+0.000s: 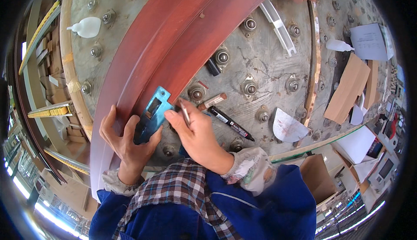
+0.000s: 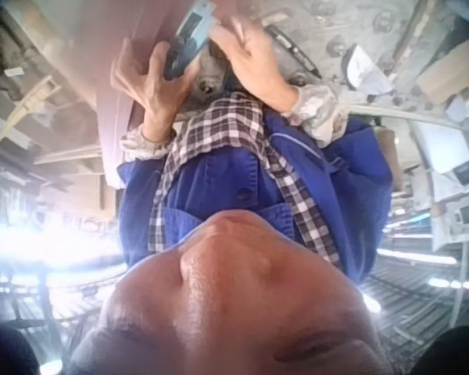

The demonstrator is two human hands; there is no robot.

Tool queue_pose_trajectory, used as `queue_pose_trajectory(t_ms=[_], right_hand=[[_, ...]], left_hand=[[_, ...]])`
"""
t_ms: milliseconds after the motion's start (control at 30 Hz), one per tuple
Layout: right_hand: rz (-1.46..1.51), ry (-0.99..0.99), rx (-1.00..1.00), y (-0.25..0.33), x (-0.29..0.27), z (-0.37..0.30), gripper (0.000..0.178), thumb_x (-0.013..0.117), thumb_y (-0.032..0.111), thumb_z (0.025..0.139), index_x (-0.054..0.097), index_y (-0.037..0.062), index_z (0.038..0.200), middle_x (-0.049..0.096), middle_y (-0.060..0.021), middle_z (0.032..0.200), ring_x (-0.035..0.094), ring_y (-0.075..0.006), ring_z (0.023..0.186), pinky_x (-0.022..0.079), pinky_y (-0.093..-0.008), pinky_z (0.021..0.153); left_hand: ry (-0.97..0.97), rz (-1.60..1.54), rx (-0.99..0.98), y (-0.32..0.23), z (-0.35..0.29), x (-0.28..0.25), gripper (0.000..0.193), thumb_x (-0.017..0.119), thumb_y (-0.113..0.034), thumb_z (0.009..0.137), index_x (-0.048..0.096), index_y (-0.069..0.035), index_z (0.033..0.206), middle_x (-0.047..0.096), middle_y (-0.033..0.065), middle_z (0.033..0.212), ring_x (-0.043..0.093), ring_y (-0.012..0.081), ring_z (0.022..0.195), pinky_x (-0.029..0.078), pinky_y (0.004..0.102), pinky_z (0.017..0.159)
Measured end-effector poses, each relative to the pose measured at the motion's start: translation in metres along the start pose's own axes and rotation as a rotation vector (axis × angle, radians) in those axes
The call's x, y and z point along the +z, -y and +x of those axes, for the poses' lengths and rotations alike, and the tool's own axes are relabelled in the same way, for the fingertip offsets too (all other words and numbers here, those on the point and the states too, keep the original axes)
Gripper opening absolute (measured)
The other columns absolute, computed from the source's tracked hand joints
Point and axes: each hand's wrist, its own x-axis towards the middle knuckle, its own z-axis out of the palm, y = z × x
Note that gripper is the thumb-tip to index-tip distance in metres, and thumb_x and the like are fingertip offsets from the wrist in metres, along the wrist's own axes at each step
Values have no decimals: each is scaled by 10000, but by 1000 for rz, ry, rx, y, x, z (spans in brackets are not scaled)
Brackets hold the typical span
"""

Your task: The person fits a metal bracket into a rectangular cutout on a curved wooden piece. They repeatedly test the fit, adjust the bracket, and use a small tool to scrape or clean the edges of the cutout to ensure proper alignment.

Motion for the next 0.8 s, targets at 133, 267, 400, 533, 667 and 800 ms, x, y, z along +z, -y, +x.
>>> queue_pose_trajectory(t_ms=[133,267,400,533,667,800], right_hand=[[29,-35,102,10,-17,-14,397,575,175,998,530,-68,1309,522,-1,760,461,-89,644,397,-234,603],[-225,-111,-60,8,-20,-18,305,580,143,986,560,-74,1199,574,-54,753,522,-138,620,438,-273,597],[-400,-151,-173,2,-4,-22,126,615,77,956,572,-28,1009,646,-110,724,615,-168,579,479,-293,543],[-720,-195,-409,-6,-2,-15,139,642,30,924,581,-17,1039,640,-132,702,624,-243,536,483,-338,501],[-984,-220,-597,-5,-3,-10,191,639,25,909,593,-21,1089,624,-147,746,621,-284,575,477,-375,525],[-957,-174,-546,0,2,-10,200,598,31,924,599,-38,1112,613,-181,831,626,-320,656,481,-397,574]], left_hand=[[-23,-64,26,0,11,-9,440,884,-250,589,719,-64,953,563,234,1295,588,388,1095,474,436,903],[26,-233,-1,15,27,-27,192,788,-57,709,719,-1,879,667,197,1119,649,338,963,506,391,823],[40,-371,-36,25,36,-25,105,743,13,763,696,12,858,681,162,1052,641,295,884,496,380,774],[-2,-467,-75,36,37,-12,90,735,18,780,673,2,844,683,140,1001,626,275,853,480,355,770],[-2,-547,-159,38,34,-10,82,730,16,792,672,3,847,682,131,999,617,256,870,471,346,784],[8,-561,-170,37,35,-10,92,731,25,786,664,5,846,680,133,1001,616,256,874,472,345,777]])
